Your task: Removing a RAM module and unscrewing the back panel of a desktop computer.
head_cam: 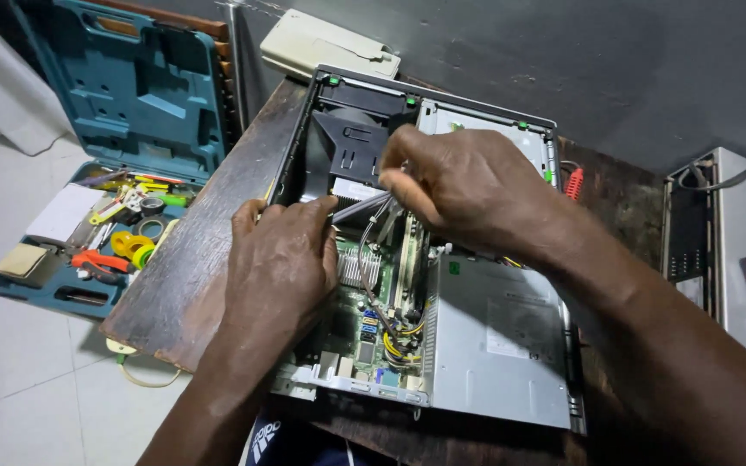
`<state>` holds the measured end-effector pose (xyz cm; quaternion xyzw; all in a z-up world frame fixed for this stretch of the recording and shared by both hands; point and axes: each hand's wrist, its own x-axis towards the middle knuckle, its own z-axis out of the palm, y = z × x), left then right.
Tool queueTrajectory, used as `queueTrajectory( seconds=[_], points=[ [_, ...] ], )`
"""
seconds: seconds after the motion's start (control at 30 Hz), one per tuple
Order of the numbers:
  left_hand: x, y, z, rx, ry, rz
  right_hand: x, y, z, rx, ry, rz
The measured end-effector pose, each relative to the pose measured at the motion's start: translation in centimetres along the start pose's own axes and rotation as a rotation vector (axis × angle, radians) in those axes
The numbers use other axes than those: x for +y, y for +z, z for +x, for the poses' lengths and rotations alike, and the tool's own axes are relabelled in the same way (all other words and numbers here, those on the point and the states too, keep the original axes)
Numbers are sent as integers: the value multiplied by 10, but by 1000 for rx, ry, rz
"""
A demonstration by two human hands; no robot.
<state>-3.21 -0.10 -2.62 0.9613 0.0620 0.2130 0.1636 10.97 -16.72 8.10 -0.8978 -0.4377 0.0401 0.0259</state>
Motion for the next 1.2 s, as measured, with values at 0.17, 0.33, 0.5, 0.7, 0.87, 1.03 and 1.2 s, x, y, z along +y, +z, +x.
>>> queueTrajectory(
  seconds=[0.17,0.33,0.5,0.7,0.87,1.03,1.2],
  points=[
    [0,0,0,66,19,14,-16,-30,-7,-296,72,140],
    [11,-5,3,-171,-25,112,-4,-13,3,-111,137,-17],
    [44,-24,11,-471,-173,-42,5,-7,-11,-77,180,269],
    [94,-45,11,-565,-458,-400,55,-20,-54,270,317,617],
    [126,-9,-11,-624,-323,-220,72,-54,-87,677,296,760],
    [141,23,-25,-475,-39,157,52,-38,-60,581,112,791],
    [129,28,-19,-450,5,156,11,-17,-39,411,163,750]
  ],
)
